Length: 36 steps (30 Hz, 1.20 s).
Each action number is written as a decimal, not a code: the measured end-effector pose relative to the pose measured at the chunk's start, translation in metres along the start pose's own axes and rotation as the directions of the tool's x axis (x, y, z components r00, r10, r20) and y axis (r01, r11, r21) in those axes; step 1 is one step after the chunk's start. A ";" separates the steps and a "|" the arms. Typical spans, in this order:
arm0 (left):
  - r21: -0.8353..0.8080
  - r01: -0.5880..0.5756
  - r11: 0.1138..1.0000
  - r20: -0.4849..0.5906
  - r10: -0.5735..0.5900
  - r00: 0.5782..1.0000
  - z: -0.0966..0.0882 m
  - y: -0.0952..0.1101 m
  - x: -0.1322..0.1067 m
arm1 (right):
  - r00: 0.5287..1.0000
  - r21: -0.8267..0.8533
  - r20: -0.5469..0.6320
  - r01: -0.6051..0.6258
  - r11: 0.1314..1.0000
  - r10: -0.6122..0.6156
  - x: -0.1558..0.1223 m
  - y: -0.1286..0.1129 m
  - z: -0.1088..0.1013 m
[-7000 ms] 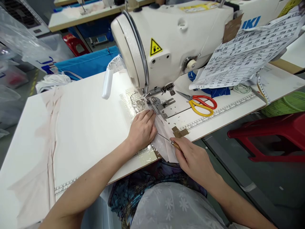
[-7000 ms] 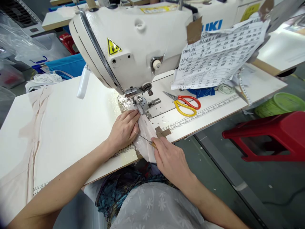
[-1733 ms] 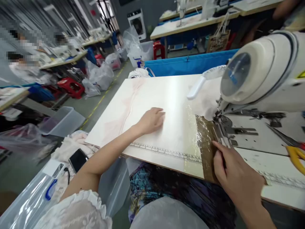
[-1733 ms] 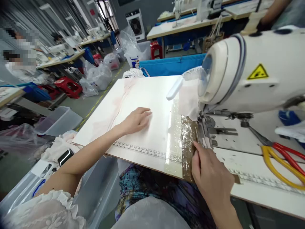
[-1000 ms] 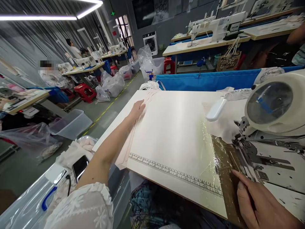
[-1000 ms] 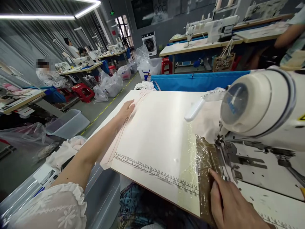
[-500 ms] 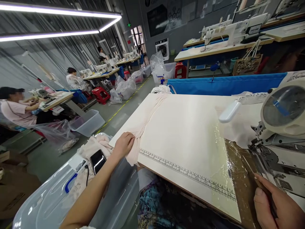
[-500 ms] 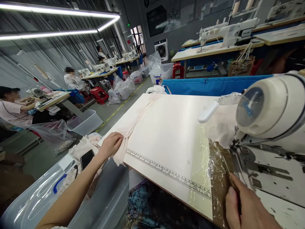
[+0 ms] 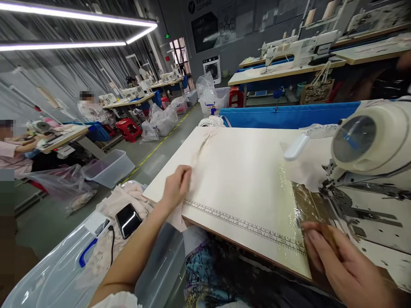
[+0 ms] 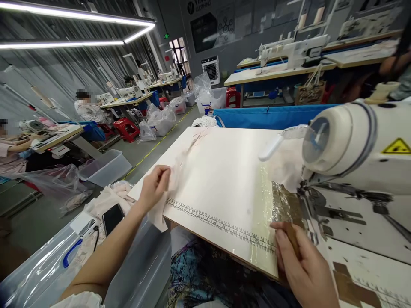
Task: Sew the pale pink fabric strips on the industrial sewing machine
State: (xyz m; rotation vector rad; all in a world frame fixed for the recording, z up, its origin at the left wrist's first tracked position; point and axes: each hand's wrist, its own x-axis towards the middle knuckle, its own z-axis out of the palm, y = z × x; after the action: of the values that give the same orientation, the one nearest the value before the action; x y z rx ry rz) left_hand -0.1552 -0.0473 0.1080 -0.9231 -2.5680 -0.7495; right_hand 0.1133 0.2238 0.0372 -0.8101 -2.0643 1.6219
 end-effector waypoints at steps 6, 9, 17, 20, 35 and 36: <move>-0.348 -0.513 0.785 0.318 0.613 0.723 0.055 0.114 -0.033 | 0.918 0.383 0.336 -0.337 0.860 0.210 0.023 -0.053 0.035; -0.477 -0.683 0.554 0.404 0.828 0.389 0.074 0.161 -0.061 | 0.896 0.394 0.398 -0.362 0.844 0.199 0.026 -0.057 0.041; -0.765 -0.474 0.436 0.285 0.889 0.358 0.056 0.150 -0.061 | 0.922 0.262 0.352 -0.261 0.929 0.160 -0.030 -0.035 -0.009; -0.582 -0.390 0.714 0.228 0.603 0.764 0.062 0.106 -0.021 | 0.923 0.120 0.301 -0.286 0.950 0.240 -0.061 -0.023 -0.037; -0.003 -0.731 0.683 0.628 0.570 0.530 0.086 0.127 0.016 | 0.966 -0.190 0.047 -0.240 0.952 0.253 -0.129 -0.012 -0.080; -0.005 -0.738 0.675 0.631 0.575 0.521 0.087 0.130 0.016 | 0.967 -0.204 0.032 -0.240 0.949 0.251 -0.134 -0.010 -0.082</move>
State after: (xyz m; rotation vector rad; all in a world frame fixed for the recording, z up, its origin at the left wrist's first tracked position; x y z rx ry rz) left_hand -0.0909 0.0952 0.0921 -2.1321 -2.3000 0.1619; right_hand 0.2643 0.1954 0.0739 -1.1426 -2.2680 1.5950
